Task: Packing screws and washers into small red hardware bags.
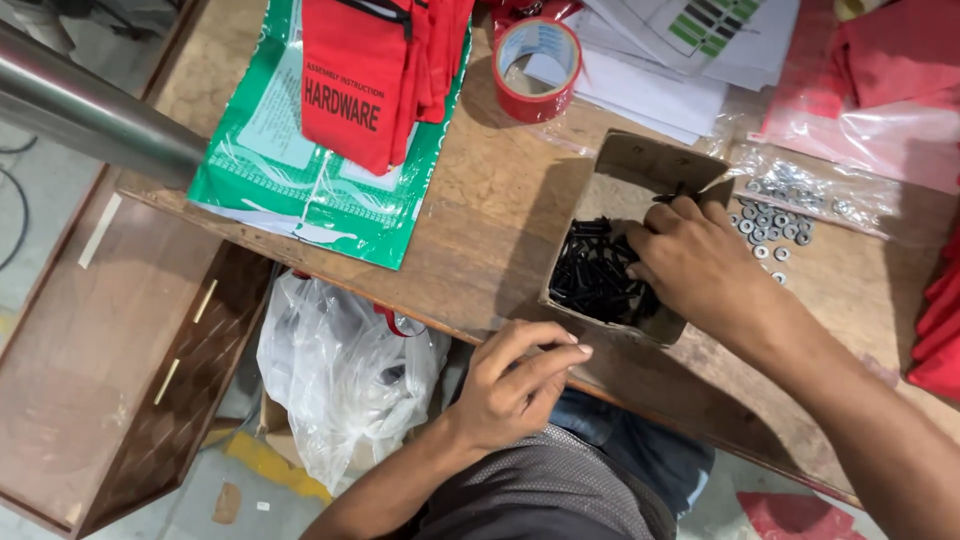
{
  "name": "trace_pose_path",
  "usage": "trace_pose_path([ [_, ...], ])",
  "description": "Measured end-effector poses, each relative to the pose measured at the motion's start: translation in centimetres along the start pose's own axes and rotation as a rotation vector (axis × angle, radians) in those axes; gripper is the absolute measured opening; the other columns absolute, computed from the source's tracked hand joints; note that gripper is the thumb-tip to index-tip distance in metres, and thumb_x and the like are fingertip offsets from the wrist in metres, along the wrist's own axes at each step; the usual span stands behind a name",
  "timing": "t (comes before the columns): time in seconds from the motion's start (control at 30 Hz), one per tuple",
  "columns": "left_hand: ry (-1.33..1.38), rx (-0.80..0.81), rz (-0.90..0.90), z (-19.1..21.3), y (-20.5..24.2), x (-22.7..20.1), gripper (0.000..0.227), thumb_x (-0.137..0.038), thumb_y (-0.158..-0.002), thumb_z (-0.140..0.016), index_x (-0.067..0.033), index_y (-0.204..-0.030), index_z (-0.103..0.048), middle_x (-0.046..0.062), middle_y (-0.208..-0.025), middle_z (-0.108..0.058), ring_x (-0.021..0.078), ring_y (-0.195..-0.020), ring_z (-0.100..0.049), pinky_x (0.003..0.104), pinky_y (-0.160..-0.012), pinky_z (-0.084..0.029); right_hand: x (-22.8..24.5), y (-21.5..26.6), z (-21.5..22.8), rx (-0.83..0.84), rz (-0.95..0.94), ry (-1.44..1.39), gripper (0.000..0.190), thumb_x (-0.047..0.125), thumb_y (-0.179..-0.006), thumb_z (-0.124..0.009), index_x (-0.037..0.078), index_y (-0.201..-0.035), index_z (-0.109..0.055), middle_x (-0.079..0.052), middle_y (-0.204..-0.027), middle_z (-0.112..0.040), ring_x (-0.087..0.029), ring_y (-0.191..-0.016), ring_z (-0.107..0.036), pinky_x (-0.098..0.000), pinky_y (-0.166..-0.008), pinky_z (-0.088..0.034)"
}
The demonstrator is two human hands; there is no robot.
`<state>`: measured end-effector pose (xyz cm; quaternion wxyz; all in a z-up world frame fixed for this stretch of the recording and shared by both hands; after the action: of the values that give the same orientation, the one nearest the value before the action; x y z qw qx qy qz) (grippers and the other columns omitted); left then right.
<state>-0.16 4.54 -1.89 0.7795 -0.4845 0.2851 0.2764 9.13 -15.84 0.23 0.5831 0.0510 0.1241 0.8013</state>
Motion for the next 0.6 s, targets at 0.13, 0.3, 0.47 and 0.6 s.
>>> trace_pose_path([
  [0.13,0.011,-0.046,0.001,0.3,-0.1,0.7,0.031,0.003,-0.092,-0.074,-0.008,-0.12,-0.07,0.006,-0.115,-0.065,0.0177,-0.093,-0.069,0.031,-0.08,-0.06,-0.7,-1.0,-0.3,0.184,-0.03,-0.114,0.042,0.03,-0.09,-0.071,0.009,-0.125,-0.066,-0.015,-0.102,-0.074,-0.031,-0.098,-0.07,-0.0439,-0.089,-0.055],
  [0.3,0.05,-0.071,-0.014,0.4,-1.0,0.2,0.027,0.002,-0.093,-0.075,-0.0078,-0.118,-0.071,0.006,-0.113,-0.067,0.0159,-0.09,-0.068,0.028,-0.074,-0.059,-1.2,-1.1,-0.1,0.18,-0.037,-0.28,0.031,0.022,-0.083,-0.076,0.009,-0.112,-0.074,-0.015,-0.097,-0.075,-0.035,-0.09,-0.072,-0.046,-0.08,-0.058],
  [0.47,0.177,-0.12,0.024,0.6,-2.4,-0.9,0.021,0.001,-0.098,-0.075,-0.0058,-0.118,-0.071,0.007,-0.111,-0.067,0.0144,-0.09,-0.07,0.025,-0.074,-0.059,-3.4,-1.6,-1.2,-0.142,0.06,-0.382,0.032,0.008,-0.079,-0.075,0.009,-0.111,-0.079,-0.016,-0.094,-0.075,-0.033,-0.083,-0.073,-0.043,-0.079,-0.058],
  [0.6,0.193,-0.163,0.051,0.1,-3.9,-1.7,0.019,-0.005,-0.104,-0.074,-0.0087,-0.122,-0.069,0.005,-0.117,-0.066,0.0153,-0.099,-0.072,0.023,-0.083,-0.062,-4.7,-0.9,0.5,-0.221,0.048,-0.429,0.026,0.011,-0.087,-0.076,0.004,-0.112,-0.077,-0.016,-0.097,-0.076,-0.029,-0.083,-0.073,-0.0384,-0.079,-0.059],
])
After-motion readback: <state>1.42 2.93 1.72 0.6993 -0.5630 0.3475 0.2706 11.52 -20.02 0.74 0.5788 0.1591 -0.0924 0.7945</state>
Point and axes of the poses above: each hand's wrist, its own y-axis away from the middle knuckle, its own z-axis out of the back of the hand, x = y × z, the point moved 5 cm from there along -y, towards the middle knuckle
